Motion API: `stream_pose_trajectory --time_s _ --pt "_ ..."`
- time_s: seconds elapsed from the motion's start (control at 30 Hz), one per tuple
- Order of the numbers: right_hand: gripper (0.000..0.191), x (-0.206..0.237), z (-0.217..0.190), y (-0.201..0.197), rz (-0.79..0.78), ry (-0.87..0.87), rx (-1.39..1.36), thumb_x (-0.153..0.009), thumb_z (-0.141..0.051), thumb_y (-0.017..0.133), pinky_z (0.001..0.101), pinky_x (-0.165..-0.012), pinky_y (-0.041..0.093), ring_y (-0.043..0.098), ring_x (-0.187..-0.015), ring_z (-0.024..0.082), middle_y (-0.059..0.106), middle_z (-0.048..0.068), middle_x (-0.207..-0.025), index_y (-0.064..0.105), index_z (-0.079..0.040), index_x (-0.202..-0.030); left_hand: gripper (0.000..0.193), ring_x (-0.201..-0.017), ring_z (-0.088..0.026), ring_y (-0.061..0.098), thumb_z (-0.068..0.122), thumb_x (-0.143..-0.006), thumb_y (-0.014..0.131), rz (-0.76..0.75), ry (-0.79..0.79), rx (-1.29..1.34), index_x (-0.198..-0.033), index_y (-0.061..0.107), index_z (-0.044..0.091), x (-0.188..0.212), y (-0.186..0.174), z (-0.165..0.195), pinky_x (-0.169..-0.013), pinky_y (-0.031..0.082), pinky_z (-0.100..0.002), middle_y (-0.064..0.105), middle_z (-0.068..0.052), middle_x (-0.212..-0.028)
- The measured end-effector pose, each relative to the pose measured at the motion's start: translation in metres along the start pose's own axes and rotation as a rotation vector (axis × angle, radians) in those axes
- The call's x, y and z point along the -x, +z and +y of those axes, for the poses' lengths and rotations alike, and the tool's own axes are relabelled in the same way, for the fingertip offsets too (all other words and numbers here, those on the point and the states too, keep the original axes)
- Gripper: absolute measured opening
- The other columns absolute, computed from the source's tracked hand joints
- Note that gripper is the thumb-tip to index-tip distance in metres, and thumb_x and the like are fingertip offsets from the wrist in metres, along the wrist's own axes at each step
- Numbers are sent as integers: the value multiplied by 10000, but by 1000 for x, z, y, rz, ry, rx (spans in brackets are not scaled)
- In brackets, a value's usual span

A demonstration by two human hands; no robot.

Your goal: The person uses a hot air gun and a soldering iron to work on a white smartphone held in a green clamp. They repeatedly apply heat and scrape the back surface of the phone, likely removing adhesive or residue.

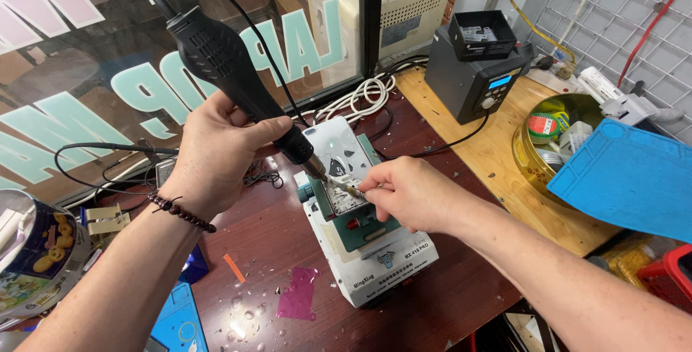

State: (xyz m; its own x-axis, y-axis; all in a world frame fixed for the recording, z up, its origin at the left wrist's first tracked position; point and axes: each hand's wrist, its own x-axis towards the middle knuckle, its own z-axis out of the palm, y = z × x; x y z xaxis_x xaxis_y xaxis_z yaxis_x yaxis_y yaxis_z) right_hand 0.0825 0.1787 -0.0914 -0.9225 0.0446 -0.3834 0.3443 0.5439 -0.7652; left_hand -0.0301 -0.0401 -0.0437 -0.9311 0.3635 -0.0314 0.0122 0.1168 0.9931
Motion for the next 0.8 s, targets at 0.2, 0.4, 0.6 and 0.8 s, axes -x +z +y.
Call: stream_pose_trajectory --time_s 0.2,0.4,0.6,0.8 --pt "255 -6 -7 -5 -32 20 -21 -941 -165 613 279 -395 438 517 -416 97 689 43 -662 739 -47 -1130 272 -859 -148 747 -2 -865 734 17 -12 -15 -1117 642 36 -2 -3 -1 -687 626 -265 758 -76 -991" --pt "232 2 -8 13 -7 92 -344 -932 -110 612 292 -362 312 433 -398 97 648 42 -649 709 -28 -1126 265 -866 -156 752 -19 -855 725 20 5 74 -1099 639 39 -4 -1 0 -728 651 -291 750 -63 -985" --pt "228 14 -20 7 49 104 -121 -952 -163 614 279 -383 373 473 -408 92 673 38 -650 725 -81 -1133 229 -887 -171 752 -18 -870 723 74 -3 -21 -1079 645 29 1 -30 12 -786 664 -338 745 -67 -991" --pt "220 10 -14 5 24 155 -193 -951 -172 645 289 -376 350 443 -395 102 673 64 -651 723 -43 -1111 241 -899 -174 749 -25 -860 718 56 6 41 -1081 637 26 1 -29 8 -788 669 -344 739 -65 -998"
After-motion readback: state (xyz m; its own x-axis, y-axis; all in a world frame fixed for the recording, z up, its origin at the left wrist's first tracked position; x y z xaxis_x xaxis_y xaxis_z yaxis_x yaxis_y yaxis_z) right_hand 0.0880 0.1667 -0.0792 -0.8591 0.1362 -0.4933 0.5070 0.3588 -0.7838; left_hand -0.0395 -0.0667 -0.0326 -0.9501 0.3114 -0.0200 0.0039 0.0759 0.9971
